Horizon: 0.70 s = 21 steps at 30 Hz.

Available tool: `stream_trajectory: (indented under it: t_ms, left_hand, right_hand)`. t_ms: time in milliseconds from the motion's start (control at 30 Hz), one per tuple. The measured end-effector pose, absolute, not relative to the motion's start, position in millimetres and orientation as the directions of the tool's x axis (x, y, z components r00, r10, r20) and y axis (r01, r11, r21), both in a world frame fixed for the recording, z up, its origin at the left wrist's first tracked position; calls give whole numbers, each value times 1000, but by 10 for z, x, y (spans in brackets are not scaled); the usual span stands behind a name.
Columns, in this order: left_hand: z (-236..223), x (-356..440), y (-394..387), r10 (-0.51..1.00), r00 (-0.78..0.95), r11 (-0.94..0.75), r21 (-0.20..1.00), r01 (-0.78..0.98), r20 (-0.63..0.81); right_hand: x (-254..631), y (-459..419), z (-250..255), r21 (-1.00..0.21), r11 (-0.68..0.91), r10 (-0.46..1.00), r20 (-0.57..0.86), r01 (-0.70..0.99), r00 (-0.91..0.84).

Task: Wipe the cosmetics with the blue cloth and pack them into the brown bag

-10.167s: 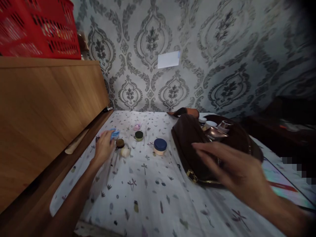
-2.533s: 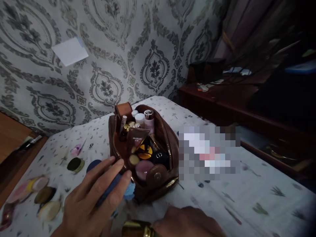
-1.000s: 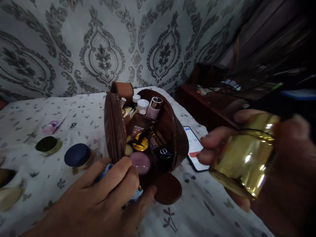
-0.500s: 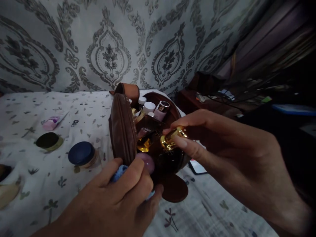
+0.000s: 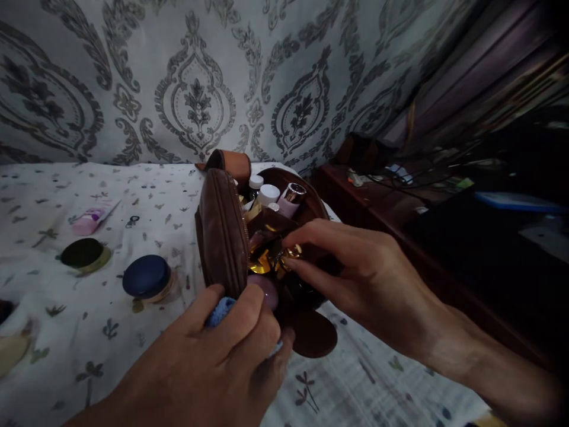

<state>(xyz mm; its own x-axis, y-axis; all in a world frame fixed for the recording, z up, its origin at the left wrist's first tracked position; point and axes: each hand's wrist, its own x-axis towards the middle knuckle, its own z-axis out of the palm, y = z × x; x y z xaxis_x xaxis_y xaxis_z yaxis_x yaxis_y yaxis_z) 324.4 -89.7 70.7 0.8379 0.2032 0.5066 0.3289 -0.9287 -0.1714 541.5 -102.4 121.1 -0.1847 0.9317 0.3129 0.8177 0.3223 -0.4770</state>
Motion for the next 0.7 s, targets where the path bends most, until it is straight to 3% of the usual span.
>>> stream_trajectory:
  t_ms: [267, 700]
  left_hand:
    - [699, 3241, -898, 198, 848, -925, -193, 328, 491]
    - [664, 3245, -880, 177, 862, -922, -227, 314, 474]
  right_hand:
    - [5390, -978, 1270, -316, 330, 942, 178, 890, -286]
    - [5374, -905, 1367, -356, 329, 944, 85, 875, -320]
